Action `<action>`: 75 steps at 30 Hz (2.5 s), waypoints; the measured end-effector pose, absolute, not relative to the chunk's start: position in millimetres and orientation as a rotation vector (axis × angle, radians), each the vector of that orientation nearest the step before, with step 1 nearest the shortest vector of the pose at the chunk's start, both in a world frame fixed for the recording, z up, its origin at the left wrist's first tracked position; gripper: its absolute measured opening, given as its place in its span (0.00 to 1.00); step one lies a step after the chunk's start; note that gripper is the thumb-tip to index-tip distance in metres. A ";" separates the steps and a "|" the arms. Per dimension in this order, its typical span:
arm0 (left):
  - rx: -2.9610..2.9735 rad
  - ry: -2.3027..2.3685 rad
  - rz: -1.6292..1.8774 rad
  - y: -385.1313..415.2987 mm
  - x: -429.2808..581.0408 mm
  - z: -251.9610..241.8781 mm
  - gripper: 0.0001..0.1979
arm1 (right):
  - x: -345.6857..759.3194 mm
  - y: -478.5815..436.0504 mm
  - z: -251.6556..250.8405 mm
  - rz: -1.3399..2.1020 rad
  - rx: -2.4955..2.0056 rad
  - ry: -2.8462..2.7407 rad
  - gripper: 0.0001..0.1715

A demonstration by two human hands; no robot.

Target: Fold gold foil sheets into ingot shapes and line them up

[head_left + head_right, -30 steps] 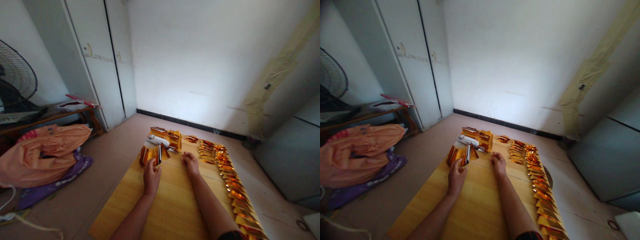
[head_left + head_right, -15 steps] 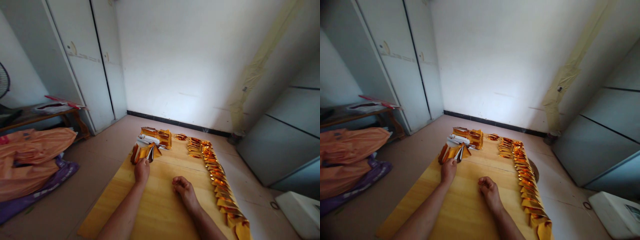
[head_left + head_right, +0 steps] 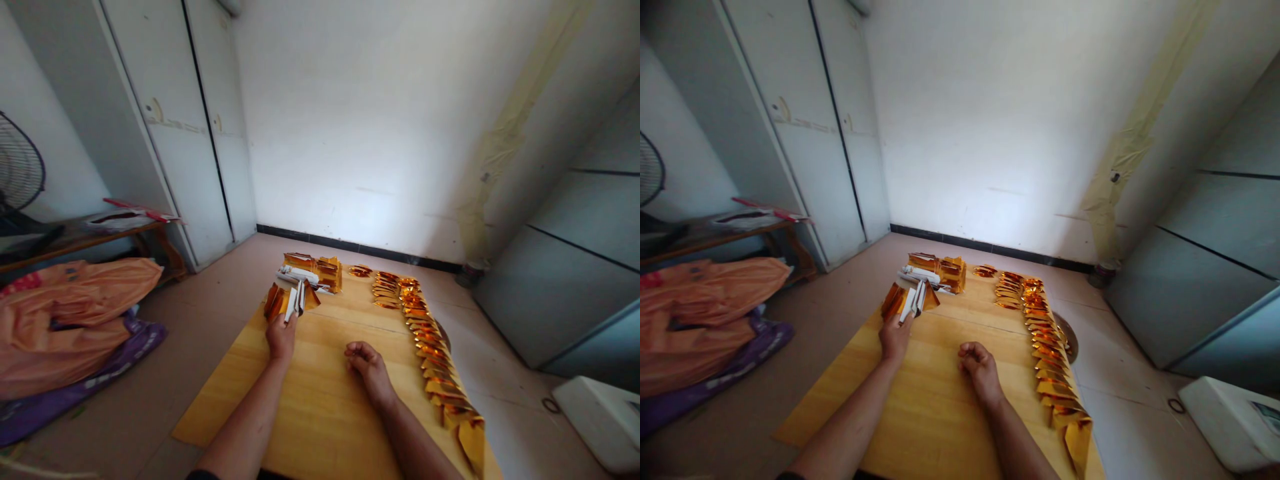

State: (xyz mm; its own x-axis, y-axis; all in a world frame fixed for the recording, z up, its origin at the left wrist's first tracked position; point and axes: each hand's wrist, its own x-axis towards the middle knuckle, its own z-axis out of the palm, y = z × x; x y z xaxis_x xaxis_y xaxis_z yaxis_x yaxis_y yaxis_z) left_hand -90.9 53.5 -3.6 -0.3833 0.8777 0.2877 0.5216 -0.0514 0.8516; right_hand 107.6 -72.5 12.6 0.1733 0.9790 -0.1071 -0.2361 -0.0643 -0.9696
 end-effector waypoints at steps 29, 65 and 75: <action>0.893 0.975 1.170 -67.6 -29.7 33.4 0.28 | 146.4 -68.3 8.7 -0.098 -1.543 -1.857 0.27; 1.507 1.323 0.703 -43.2 -44.4 17.9 0.15 | 113.3 -160.2 19.4 0.250 -1.512 -2.280 0.33; 1.781 0.983 0.771 -35.9 -77.2 21.0 0.23 | 122.7 -135.6 5.8 0.424 -1.591 -1.888 0.19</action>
State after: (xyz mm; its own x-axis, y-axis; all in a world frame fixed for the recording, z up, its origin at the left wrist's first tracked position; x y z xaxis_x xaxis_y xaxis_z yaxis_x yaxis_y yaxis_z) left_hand -77.2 -35.9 21.0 0.4825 0.8720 0.0831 0.2889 -0.2480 0.9247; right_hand 122.7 -135.6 5.8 -0.0764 0.9642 0.2539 0.7631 0.2204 -0.6075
